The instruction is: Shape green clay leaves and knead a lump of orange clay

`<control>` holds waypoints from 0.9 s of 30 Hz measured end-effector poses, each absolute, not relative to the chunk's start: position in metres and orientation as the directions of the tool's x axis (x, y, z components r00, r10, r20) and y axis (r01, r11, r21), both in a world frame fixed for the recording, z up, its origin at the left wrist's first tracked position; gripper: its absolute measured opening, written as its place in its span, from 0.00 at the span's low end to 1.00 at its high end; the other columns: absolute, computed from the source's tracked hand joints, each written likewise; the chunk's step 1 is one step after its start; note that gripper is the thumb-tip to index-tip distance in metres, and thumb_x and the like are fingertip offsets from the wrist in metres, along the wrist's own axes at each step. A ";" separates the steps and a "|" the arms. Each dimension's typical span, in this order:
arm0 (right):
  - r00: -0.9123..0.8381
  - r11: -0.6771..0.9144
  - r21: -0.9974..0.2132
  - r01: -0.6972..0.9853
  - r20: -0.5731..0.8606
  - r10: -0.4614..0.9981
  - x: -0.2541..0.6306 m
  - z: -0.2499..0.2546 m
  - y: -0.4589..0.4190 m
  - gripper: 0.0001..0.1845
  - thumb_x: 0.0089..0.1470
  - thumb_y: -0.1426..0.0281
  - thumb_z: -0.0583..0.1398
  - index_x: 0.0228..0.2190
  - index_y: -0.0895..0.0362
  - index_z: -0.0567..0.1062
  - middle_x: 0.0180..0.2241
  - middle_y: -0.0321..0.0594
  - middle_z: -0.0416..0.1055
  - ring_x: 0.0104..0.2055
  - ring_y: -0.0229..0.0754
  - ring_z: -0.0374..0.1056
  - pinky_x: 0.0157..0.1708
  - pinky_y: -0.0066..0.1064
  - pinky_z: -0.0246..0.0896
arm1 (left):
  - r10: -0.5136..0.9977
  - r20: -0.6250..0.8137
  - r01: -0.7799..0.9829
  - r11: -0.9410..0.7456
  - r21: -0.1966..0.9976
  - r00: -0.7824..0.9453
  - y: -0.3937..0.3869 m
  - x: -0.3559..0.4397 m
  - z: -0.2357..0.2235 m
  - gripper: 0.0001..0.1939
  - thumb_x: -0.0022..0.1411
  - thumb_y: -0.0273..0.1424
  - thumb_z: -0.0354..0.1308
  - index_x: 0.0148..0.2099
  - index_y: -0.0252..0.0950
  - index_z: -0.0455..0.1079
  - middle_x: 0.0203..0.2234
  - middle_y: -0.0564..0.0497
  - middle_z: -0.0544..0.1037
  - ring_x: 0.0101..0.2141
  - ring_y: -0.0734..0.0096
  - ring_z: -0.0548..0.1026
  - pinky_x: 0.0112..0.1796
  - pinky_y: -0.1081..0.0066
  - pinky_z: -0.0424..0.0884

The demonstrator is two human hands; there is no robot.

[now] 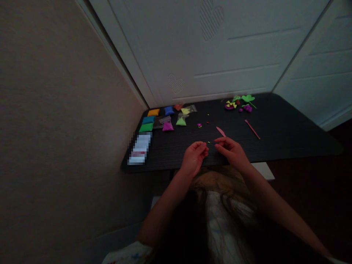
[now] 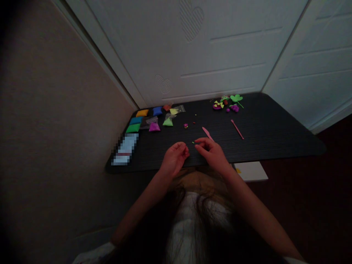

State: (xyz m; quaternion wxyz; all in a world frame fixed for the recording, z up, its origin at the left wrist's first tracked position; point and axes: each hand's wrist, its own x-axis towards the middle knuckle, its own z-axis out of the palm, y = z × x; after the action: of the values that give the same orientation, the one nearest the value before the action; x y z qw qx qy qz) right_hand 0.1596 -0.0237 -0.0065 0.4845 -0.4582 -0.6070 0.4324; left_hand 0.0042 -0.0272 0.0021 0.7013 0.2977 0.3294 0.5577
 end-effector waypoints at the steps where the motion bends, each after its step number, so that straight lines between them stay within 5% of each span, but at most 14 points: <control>1: -0.111 0.206 -0.969 0.138 0.192 0.975 0.160 -0.007 -0.024 0.13 0.48 0.63 0.60 0.37 0.54 0.72 0.25 0.33 0.64 0.27 0.34 0.59 0.27 0.28 0.53 | 0.977 -0.132 -0.577 0.204 0.791 0.165 -0.028 0.004 0.002 0.07 0.49 0.28 0.61 0.29 0.31 0.67 0.21 0.54 0.70 0.23 0.82 0.67 0.27 0.78 0.62; 27: -0.116 0.212 -0.968 0.132 0.198 0.973 0.158 -0.004 -0.025 0.12 0.48 0.63 0.59 0.36 0.55 0.72 0.25 0.32 0.64 0.27 0.34 0.59 0.28 0.28 0.53 | 0.970 -0.163 -0.592 0.240 0.769 0.182 -0.028 0.004 0.002 0.09 0.49 0.25 0.60 0.36 0.32 0.68 0.26 0.52 0.75 0.27 0.80 0.71 0.33 0.76 0.64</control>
State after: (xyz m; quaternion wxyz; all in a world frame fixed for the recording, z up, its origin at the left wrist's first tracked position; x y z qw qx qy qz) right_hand 0.1581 -0.0247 -0.0043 0.4857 -0.4541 -0.6085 0.4332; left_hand 0.0039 -0.0277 0.0023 0.7142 0.2847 0.3318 0.5466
